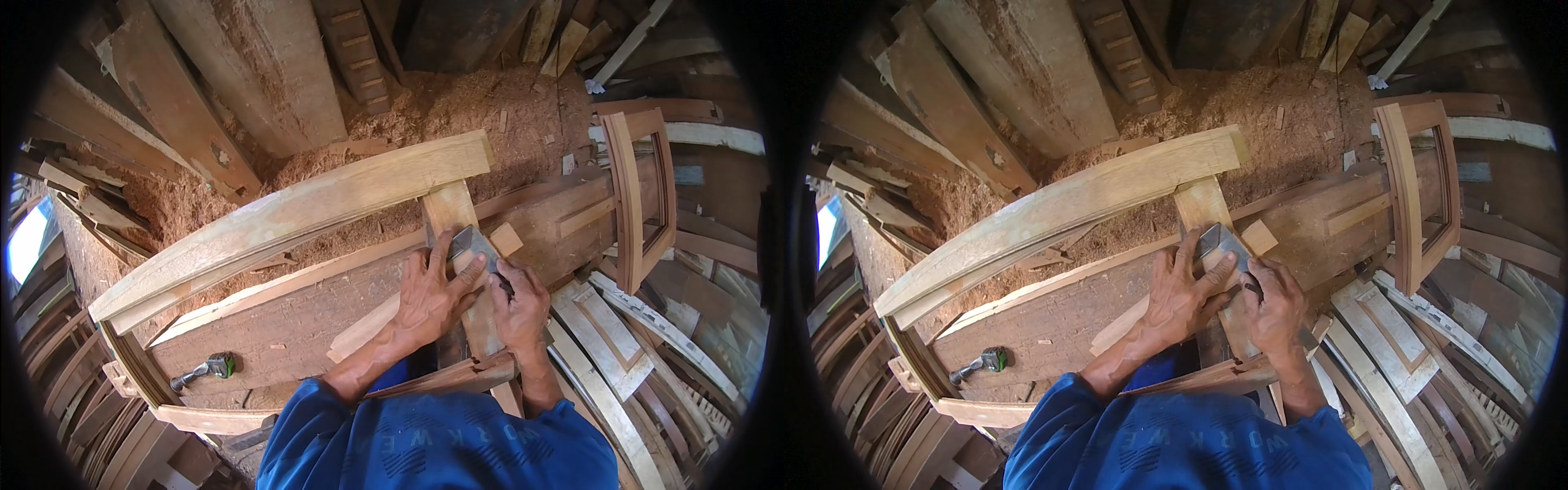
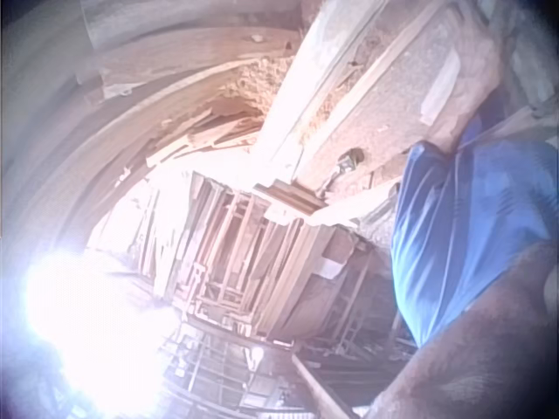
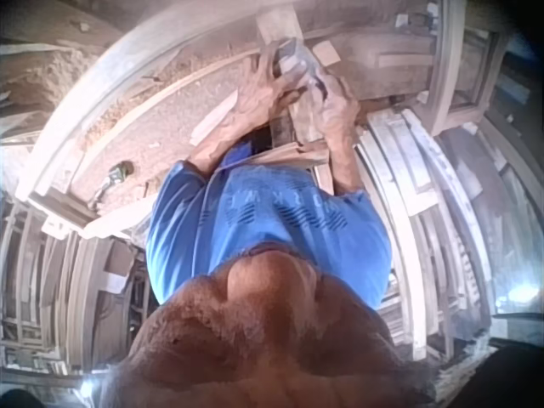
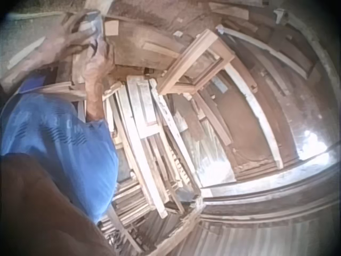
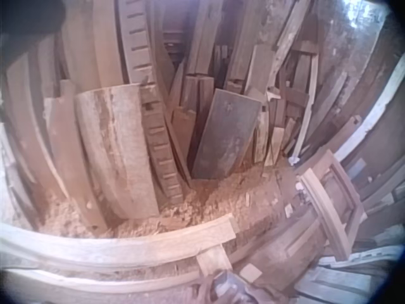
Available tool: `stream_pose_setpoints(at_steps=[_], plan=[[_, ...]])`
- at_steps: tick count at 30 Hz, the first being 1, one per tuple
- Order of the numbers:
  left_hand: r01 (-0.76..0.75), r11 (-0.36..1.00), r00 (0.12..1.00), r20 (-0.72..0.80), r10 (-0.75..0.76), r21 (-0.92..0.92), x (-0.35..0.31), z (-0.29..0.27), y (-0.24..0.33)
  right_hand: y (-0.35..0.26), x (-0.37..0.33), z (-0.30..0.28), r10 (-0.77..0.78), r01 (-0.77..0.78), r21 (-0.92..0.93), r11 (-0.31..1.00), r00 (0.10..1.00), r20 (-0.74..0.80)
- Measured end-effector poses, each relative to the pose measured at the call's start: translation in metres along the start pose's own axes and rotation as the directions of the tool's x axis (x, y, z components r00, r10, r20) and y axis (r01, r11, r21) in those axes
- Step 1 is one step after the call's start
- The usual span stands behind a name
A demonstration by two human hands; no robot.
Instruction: The person measures a wooden frame with a measuring tape and then uses an axe as a mallet to drive a wooden peg into a joint.
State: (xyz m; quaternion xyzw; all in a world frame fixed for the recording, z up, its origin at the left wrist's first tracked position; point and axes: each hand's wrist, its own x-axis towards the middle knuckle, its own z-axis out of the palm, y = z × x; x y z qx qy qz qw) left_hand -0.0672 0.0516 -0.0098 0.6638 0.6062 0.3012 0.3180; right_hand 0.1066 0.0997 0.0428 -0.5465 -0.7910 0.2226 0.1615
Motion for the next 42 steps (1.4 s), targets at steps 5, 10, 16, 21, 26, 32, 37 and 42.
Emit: stream_pose_setpoints(at_steps=[5, 10, 16, 21, 26, 32, 37, 42], plan=[[-0.025, 1.000, 0.999, -0.023, 0.025, -0.007, 0.002, 0.002, -0.003, -0.006, 0.001, -0.012, 0.281, -0.280, 0.081, 0.956, 0.960, 0.001], [-0.032, 0.999, 0.999, -0.021, 0.032, -0.002, 0.001, 0.001, -0.005, 0.007, 0.007, -0.042, 0.336, -0.267, 0.323, 0.908, 0.925, -0.179], [-0.043, 0.999, 0.999, -0.015, 0.044, 0.026, 0.004, -0.004, -0.003, 0.005, 0.015, -0.055, 0.184, -0.170, 0.312, 0.935, 0.983, -0.014], [-0.041, 0.999, 0.999, -0.020, 0.041, 0.022, 0.003, -0.004, -0.003, -0.010, 0.028, -0.041, 0.109, -0.135, 0.358, 0.924, 0.990, 0.094], [-0.027, 1.000, 1.000, -0.010, 0.027, 0.004, 0.002, -0.003, -0.003, -0.011, 0.036, -0.030, 0.058, -0.108, 0.354, 0.929, 0.987, 0.149], [-0.047, 0.999, 0.998, -0.043, 0.047, 0.011, 0.002, 0.000, -0.005, -0.013, 0.040, -0.054, -0.049, 0.009, 0.231, 0.973, 0.984, 0.171], [-0.061, 0.998, 0.996, -0.060, 0.062, 0.012, 0.003, 0.001, -0.005, -0.004, 0.031, -0.070, -0.087, 0.060, 0.113, 0.992, 0.964, 0.250], [-0.070, 0.997, 0.995, -0.076, 0.071, 0.012, 0.005, -0.002, -0.003, -0.013, 0.036, -0.050, -0.018, -0.007, 0.224, 0.975, 0.993, 0.113]])
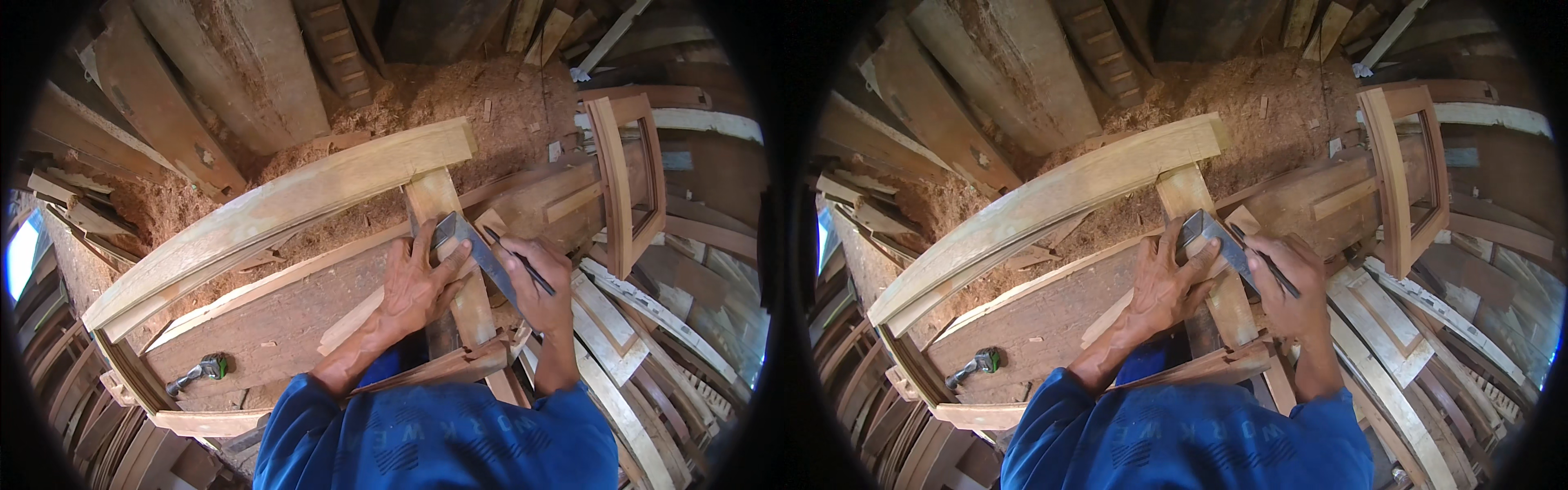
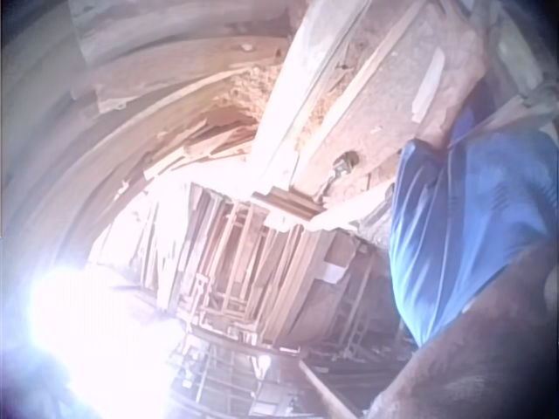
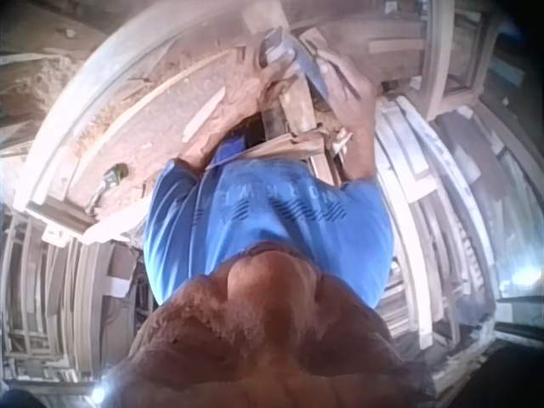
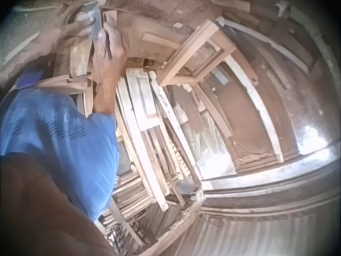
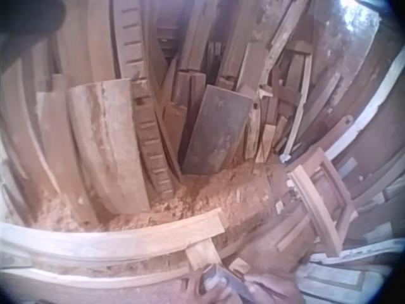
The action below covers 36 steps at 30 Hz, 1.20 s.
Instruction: The person measures a wooden frame with a measuring tape and then uses an axe as a mallet to drive a wooden peg into a joint.
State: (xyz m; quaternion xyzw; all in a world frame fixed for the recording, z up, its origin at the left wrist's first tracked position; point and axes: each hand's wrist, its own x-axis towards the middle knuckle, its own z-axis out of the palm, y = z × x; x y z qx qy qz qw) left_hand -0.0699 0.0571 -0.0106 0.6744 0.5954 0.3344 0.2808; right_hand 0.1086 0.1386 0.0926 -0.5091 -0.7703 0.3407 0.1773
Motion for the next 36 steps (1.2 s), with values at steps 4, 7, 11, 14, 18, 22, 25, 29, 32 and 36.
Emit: stream_pose_setpoints(at_steps=[4, 7, 11, 14, 18, 22, 25, 29, 32, 36], plan=[[0.007, 1.000, 1.000, 0.012, -0.008, 0.012, -0.001, 0.000, 0.000, 0.007, 0.014, 0.011, -0.095, 0.093, 0.043, 0.995, 0.994, 0.050], [0.004, 1.000, 1.000, 0.013, -0.004, 0.004, -0.002, 0.002, -0.002, 0.008, 0.011, 0.007, -0.102, 0.101, 0.021, 0.995, 0.992, 0.072], [0.020, 1.000, 0.999, 0.035, -0.020, -0.012, -0.002, 0.000, -0.001, 0.002, -0.003, -0.016, -0.107, 0.117, -0.076, 0.990, 0.986, 0.128], [0.036, 0.999, 0.999, 0.032, -0.036, -0.019, -0.002, 0.001, 0.000, -0.005, -0.012, -0.026, -0.005, 0.055, -0.246, 0.968, 0.980, 0.201], [0.014, 1.000, 0.998, 0.056, -0.014, 0.012, -0.003, 0.001, 0.001, 0.031, -0.031, -0.005, -0.097, 0.132, -0.541, 0.831, 0.991, 0.093], [0.029, 0.999, 0.997, 0.076, -0.030, 0.017, -0.010, 0.003, 0.006, 0.061, -0.053, 0.019, 0.399, -0.440, 0.108, 0.891, 0.875, 0.272], [0.042, 0.977, 0.998, -0.048, -0.033, 0.210, -0.022, -0.003, 0.016, 0.088, -0.065, 0.020, 0.405, -0.420, 0.366, 0.830, 0.906, 0.120], [0.280, 0.953, 0.958, 0.032, -0.286, 0.118, -0.047, -0.020, -0.009, 0.149, -0.074, 0.010, 0.589, -0.398, 0.581, 0.710, 0.788, -0.180], [0.510, 0.860, 0.814, 0.312, -0.489, 0.016, -0.059, -0.033, -0.026, 0.189, -0.086, 0.013, 0.669, -0.434, 0.580, 0.690, 0.688, -0.280], [0.528, 0.849, 0.782, 0.407, -0.473, -0.029, -0.068, -0.037, -0.026, 0.232, -0.110, 0.033, 0.702, -0.581, 0.429, 0.692, 0.679, -0.214]])
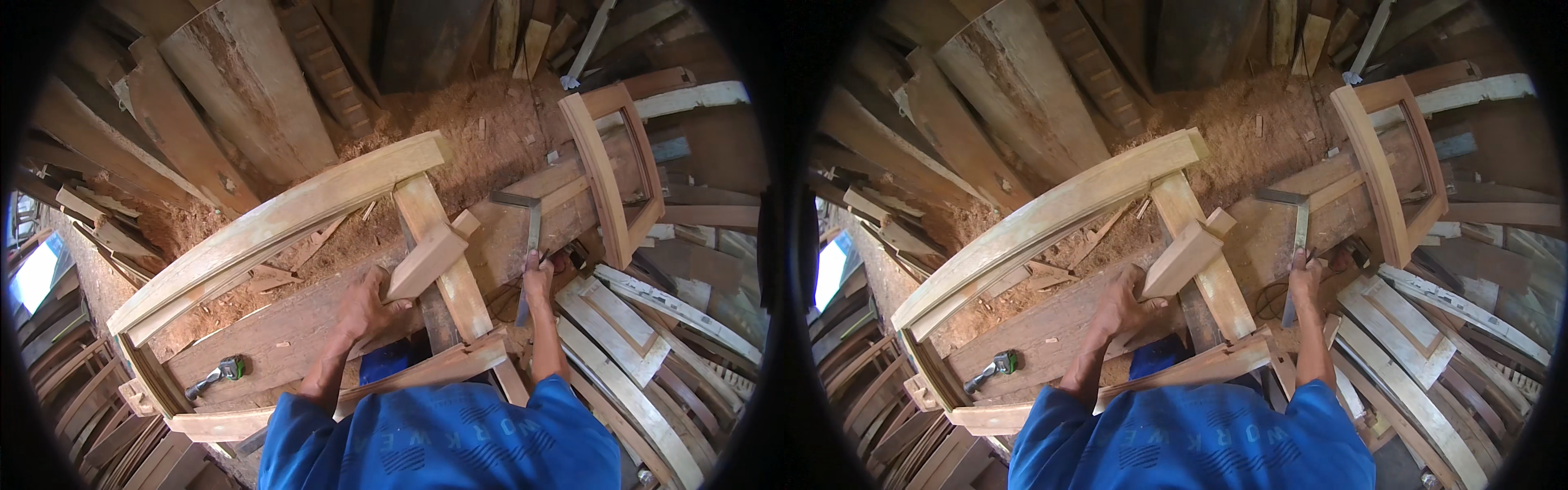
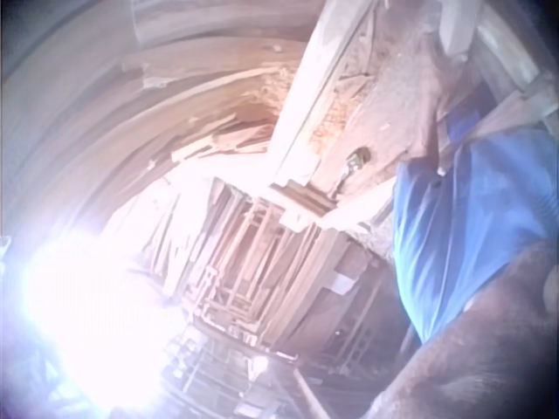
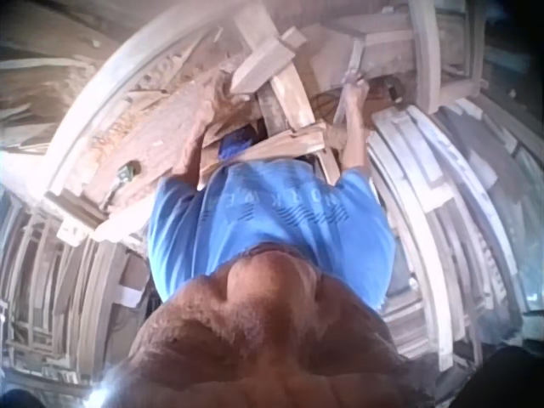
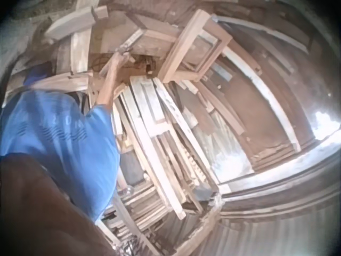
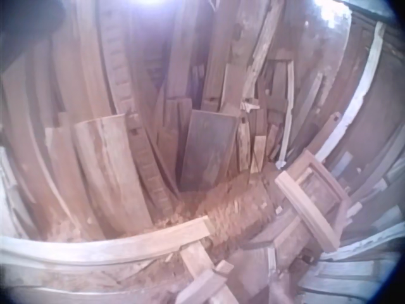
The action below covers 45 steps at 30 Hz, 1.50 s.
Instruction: The person measures a wooden frame with a measuring tape and then uses an axe as a mallet to drive a wooden peg into a joint.
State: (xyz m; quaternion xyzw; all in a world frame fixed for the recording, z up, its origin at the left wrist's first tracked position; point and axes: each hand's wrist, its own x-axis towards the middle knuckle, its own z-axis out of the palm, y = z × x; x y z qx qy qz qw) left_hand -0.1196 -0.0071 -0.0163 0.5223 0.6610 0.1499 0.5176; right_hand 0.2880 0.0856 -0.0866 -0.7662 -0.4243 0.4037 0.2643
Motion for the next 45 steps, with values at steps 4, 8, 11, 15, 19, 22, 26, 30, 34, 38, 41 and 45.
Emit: stream_pose_setpoints(at_steps=[4, 8, 11, 15, 19, 22, 26, 30, 34, 38, 41, 45], plan=[[-0.074, 0.975, 0.964, -0.237, 0.124, 0.208, -0.016, 0.007, 0.000, -0.029, -0.027, 0.009, -0.212, 0.100, -0.681, 0.725, 0.974, -0.083], [-0.063, 0.965, 0.956, -0.262, 0.132, 0.255, -0.022, 0.013, 0.007, -0.045, -0.042, 0.007, -0.244, 0.121, -0.698, 0.706, 0.966, -0.080], [-0.100, 0.953, 0.950, -0.258, 0.177, 0.285, -0.025, 0.015, 0.009, -0.046, -0.042, 0.004, -0.293, 0.115, -0.752, 0.649, 0.950, -0.108], [-0.108, 0.959, 0.945, -0.272, 0.181, 0.262, -0.025, 0.018, 0.009, -0.061, -0.036, 0.010, -0.296, 0.260, -0.666, 0.700, 0.953, 0.061], [0.141, 0.965, 0.990, -0.062, -0.131, 0.223, -0.034, 0.010, 0.028, -0.057, -0.032, 0.033, -0.230, 0.315, -0.621, 0.718, 0.949, 0.215], [-0.168, 0.970, 0.925, -0.311, 0.218, 0.178, -0.052, 0.018, 0.002, -0.075, -0.049, 0.046, -0.353, 0.417, -0.686, 0.596, 0.904, 0.242], [-0.156, 0.882, 0.822, -0.437, 0.366, 0.444, -0.067, 0.031, -0.039, -0.073, -0.051, 0.035, -0.343, 0.399, -0.665, 0.631, 0.913, 0.222], [-0.019, 0.845, 0.835, -0.457, 0.307, 0.534, -0.087, 0.043, -0.052, -0.095, -0.050, 0.027, -0.450, 0.498, -0.568, 0.656, 0.861, 0.235], [-0.007, 0.880, 0.864, -0.439, 0.244, 0.476, -0.098, 0.044, -0.050, -0.133, -0.057, 0.037, -0.519, 0.617, -0.443, 0.650, 0.787, 0.334], [-0.033, 0.917, 0.834, -0.495, 0.244, 0.398, -0.104, 0.054, -0.077, -0.145, -0.080, 0.063, -0.668, 0.788, -0.342, 0.513, 0.616, 0.417], [0.086, 0.918, 0.768, -0.612, 0.187, 0.388, -0.120, 0.039, -0.072, -0.172, -0.116, 0.072, -0.573, 0.685, -0.176, 0.707, 0.701, 0.425], [0.322, 0.930, 0.556, -0.830, -0.035, 0.176, -0.168, -0.008, -0.135, -0.195, -0.157, 0.098, -0.625, 0.773, -0.244, 0.585, 0.622, 0.471]])
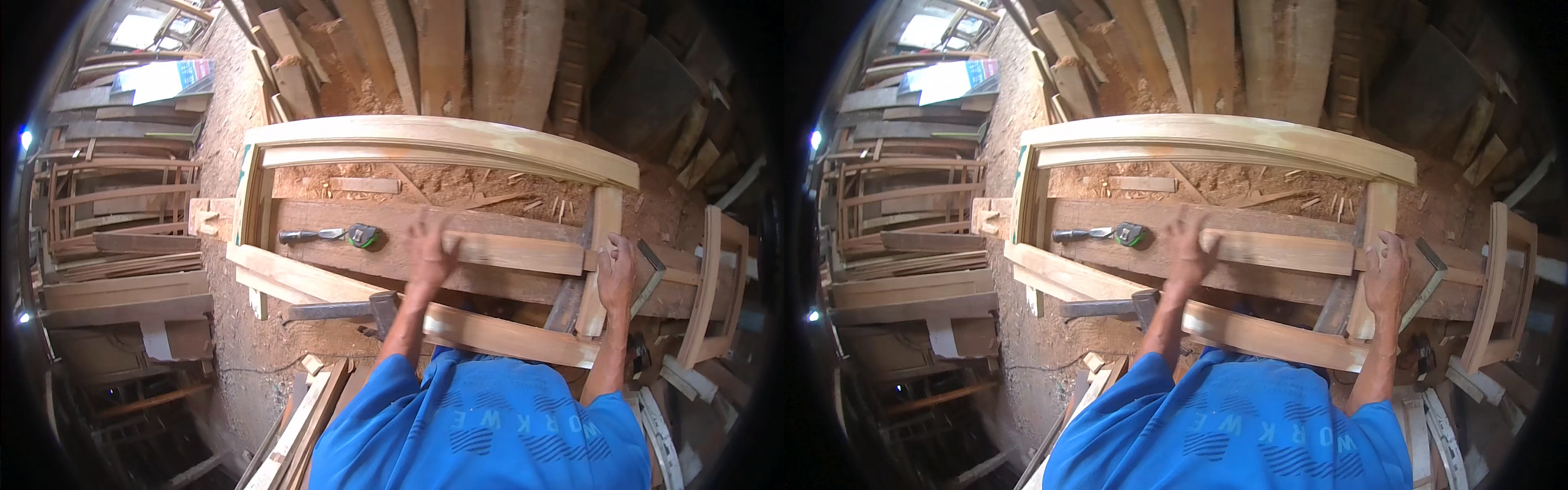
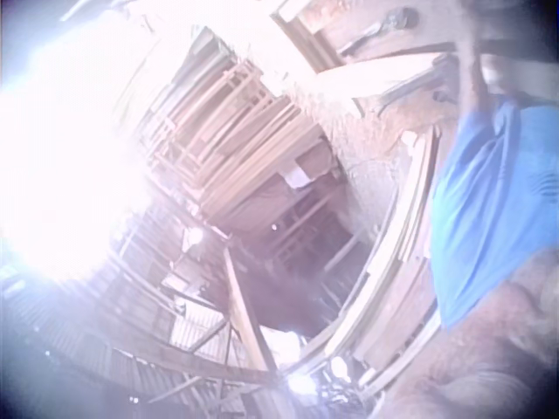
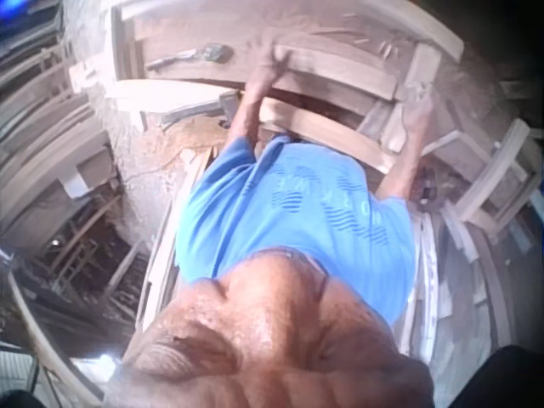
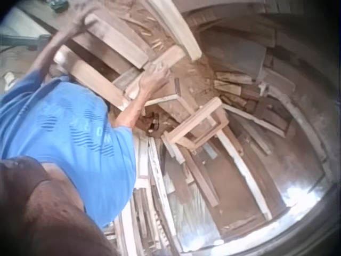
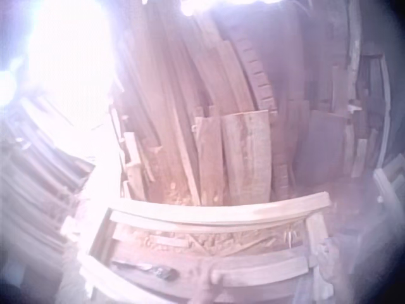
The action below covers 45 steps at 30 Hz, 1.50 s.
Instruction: The person measures a wooden frame with a measuring tape and then uses an axe as a mallet to drive a wooden peg into a joint.
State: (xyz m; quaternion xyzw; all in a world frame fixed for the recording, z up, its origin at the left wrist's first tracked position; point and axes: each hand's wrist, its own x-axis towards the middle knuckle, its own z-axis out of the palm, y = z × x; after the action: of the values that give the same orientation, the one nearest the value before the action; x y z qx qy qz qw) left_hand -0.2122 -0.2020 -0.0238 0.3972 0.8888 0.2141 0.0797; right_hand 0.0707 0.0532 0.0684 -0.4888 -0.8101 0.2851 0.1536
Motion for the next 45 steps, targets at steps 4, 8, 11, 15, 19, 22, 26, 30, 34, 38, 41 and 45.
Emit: stream_pose_setpoints(at_steps=[4, 8, 11, 15, 19, 22, 26, 30, 34, 38, 41, 45], plan=[[0.232, 0.851, 0.910, 0.203, -0.361, 0.471, 0.013, -0.071, -0.100, -0.060, -0.006, 0.025, -0.071, 0.065, 0.049, 0.997, 0.988, 0.136], [0.333, 0.885, 0.861, 0.278, -0.426, 0.327, -0.015, -0.060, -0.187, -0.097, -0.018, 0.052, -0.213, 0.203, 0.070, 0.977, 0.957, 0.196], [0.353, 0.920, 0.884, 0.261, -0.387, 0.170, -0.015, -0.054, -0.212, -0.125, -0.028, 0.063, -0.146, 0.121, 0.099, 0.988, 0.937, 0.319], [0.365, 0.930, 0.867, 0.351, -0.354, 0.036, 0.007, -0.104, -0.118, -0.146, -0.049, 0.081, -0.312, 0.280, 0.138, 0.950, 0.859, 0.405], [0.304, 0.856, 0.825, 0.565, -0.017, -0.418, -0.012, -0.098, -0.027, -0.160, -0.080, 0.103, -0.404, 0.329, 0.235, 0.915, 0.750, 0.524], [0.431, 0.527, 0.795, 0.585, 0.164, -0.733, -0.045, -0.064, 0.015, -0.154, -0.093, 0.104, -0.384, 0.188, 0.393, 0.900, 0.770, 0.510], [0.688, -0.005, 0.715, 0.676, 0.177, -0.726, -0.071, -0.020, 0.058, -0.127, -0.083, 0.076, -0.305, 0.146, 0.318, 0.937, 0.787, 0.536], [0.766, 0.047, 0.618, 0.755, 0.220, -0.641, -0.058, -0.008, 0.069, -0.100, -0.079, 0.053, -0.293, 0.134, 0.301, 0.944, 0.761, 0.579], [0.715, 0.177, 0.653, 0.737, 0.174, -0.676, -0.054, -0.008, 0.078, -0.082, -0.085, 0.049, -0.304, 0.243, 0.182, 0.953, 0.760, 0.575], [0.614, 0.260, 0.718, 0.664, 0.208, -0.745, -0.054, -0.003, 0.075, -0.084, -0.080, 0.033, -0.292, 0.262, 0.137, 0.955, 0.763, 0.577], [0.662, 0.140, 0.734, 0.675, 0.080, -0.736, -0.044, -0.012, 0.065, -0.054, -0.066, 0.005, -0.288, 0.322, 0.028, 0.946, 0.803, 0.522], [0.489, 0.335, 0.866, 0.401, -0.299, -0.806, -0.026, -0.016, -0.015, -0.009, -0.024, -0.048, -0.049, 0.197, -0.264, 0.944, 0.877, 0.478]])
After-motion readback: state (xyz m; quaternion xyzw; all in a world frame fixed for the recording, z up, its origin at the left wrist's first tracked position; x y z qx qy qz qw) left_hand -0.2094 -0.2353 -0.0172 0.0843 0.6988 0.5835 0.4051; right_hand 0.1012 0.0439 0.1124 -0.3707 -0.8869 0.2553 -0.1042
